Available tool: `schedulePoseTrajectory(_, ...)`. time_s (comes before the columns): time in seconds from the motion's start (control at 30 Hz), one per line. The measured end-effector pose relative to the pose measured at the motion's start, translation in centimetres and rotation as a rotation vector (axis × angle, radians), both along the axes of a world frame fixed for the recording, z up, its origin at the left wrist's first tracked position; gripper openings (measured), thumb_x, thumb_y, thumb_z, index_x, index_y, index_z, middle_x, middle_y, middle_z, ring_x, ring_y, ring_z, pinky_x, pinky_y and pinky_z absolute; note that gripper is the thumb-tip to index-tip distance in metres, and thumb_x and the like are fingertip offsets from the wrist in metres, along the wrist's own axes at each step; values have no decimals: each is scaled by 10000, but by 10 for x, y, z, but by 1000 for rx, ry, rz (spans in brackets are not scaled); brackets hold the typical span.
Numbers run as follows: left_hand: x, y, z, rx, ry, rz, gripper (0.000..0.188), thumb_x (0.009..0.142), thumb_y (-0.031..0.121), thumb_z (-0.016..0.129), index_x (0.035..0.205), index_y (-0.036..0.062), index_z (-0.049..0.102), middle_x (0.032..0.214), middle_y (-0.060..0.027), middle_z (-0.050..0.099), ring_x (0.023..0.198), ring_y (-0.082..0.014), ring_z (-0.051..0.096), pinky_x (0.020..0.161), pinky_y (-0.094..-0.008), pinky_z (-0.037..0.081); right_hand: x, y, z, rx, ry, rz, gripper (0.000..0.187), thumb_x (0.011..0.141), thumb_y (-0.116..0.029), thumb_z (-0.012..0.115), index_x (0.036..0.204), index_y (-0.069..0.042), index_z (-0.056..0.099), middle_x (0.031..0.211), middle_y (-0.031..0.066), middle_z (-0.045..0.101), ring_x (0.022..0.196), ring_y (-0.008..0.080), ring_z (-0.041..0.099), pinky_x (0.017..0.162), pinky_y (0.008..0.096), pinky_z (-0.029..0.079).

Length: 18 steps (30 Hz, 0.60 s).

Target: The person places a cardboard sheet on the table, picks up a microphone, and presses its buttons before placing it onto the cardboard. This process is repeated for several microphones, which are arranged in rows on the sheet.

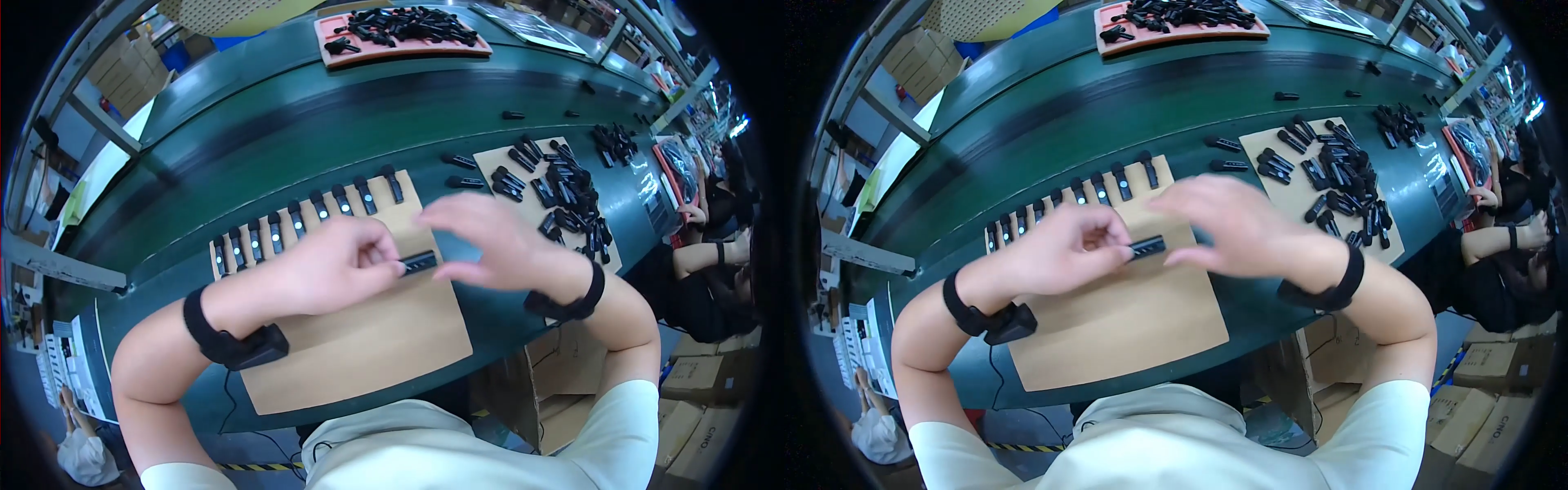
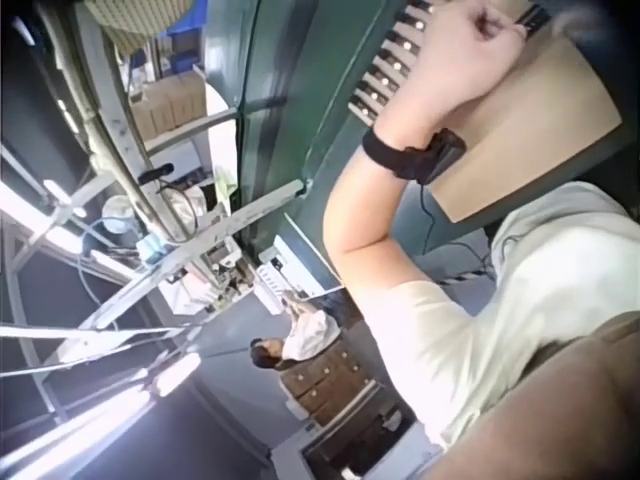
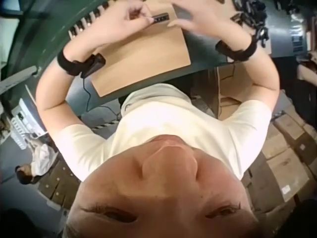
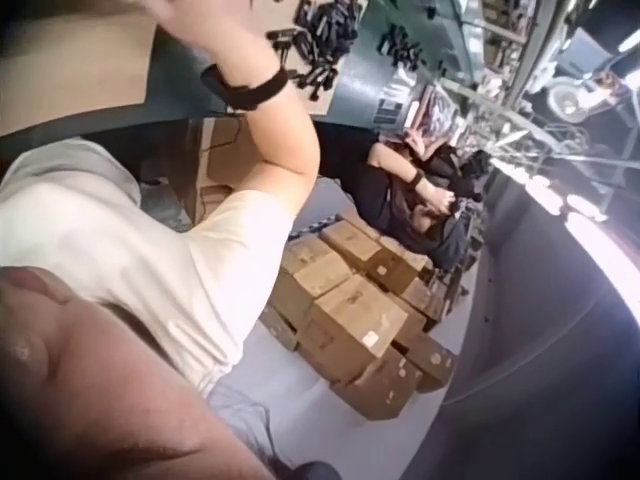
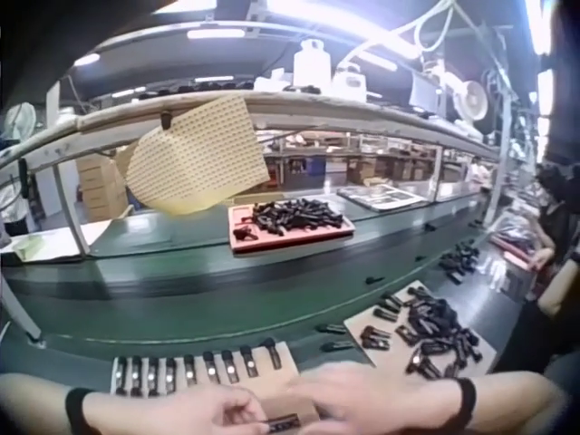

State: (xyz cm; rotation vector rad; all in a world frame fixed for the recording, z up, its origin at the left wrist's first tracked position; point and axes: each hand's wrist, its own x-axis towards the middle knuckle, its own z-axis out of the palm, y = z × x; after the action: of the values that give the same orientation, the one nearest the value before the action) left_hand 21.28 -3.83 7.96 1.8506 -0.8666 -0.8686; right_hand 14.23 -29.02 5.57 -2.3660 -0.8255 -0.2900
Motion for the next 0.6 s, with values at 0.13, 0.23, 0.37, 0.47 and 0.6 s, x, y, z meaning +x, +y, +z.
schedulePoseTrajectory(0.13, -15, -16, -6, 14, 92, -23, 174, 906, 141, 655, 962, -23, 648, 815, -59, 663, 722, -103, 604, 679, -262, 504, -23, 7, 1, -137, 13, 23, 315, 755, -116, 771, 1049, -63, 674, 1096, 115, 648, 1033, 327, 610, 859, 433, 498)
schedulePoseTrajectory(0.23, -10, 0, -8, -71, -198, 54, 185, 913, 146, 658, 999, -17, 651, 830, -59, 660, 748, -104, 604, 701, -259, 503, -7, -19, -20, -131, -17, -71, 263, 755, -136, 775, 993, -62, 690, 1006, 90, 648, 971, 311, 609, 813, 419, 492)
schedulePoseTrajectory(0.37, 14, 50, 4, -53, -250, 294, 141, 947, 113, 621, 1028, -1, 642, 880, -26, 651, 814, -95, 597, 749, -250, 497, 16, -55, -55, -177, -3, -350, 221, 765, -152, 770, 957, -68, 700, 994, 90, 621, 975, 298, 596, 834, 407, 487)
schedulePoseTrajectory(0.47, 34, 106, 1, -31, -350, 474, 136, 969, 103, 598, 1044, -9, 616, 943, -28, 644, 877, -93, 601, 807, -248, 498, 21, -75, -81, -385, 13, -571, 235, 773, -176, 767, 973, -78, 695, 1013, 92, 590, 1004, 290, 565, 874, 409, 468)
schedulePoseTrajectory(0.6, 53, 225, -31, 95, -560, 691, 129, 971, 117, 590, 1013, -3, 615, 910, -23, 627, 867, -96, 589, 766, -237, 476, 26, -77, -99, -410, 92, -596, 302, 769, -237, 774, 1022, -88, 701, 1079, 96, 569, 1095, 294, 519, 948, 414, 437)
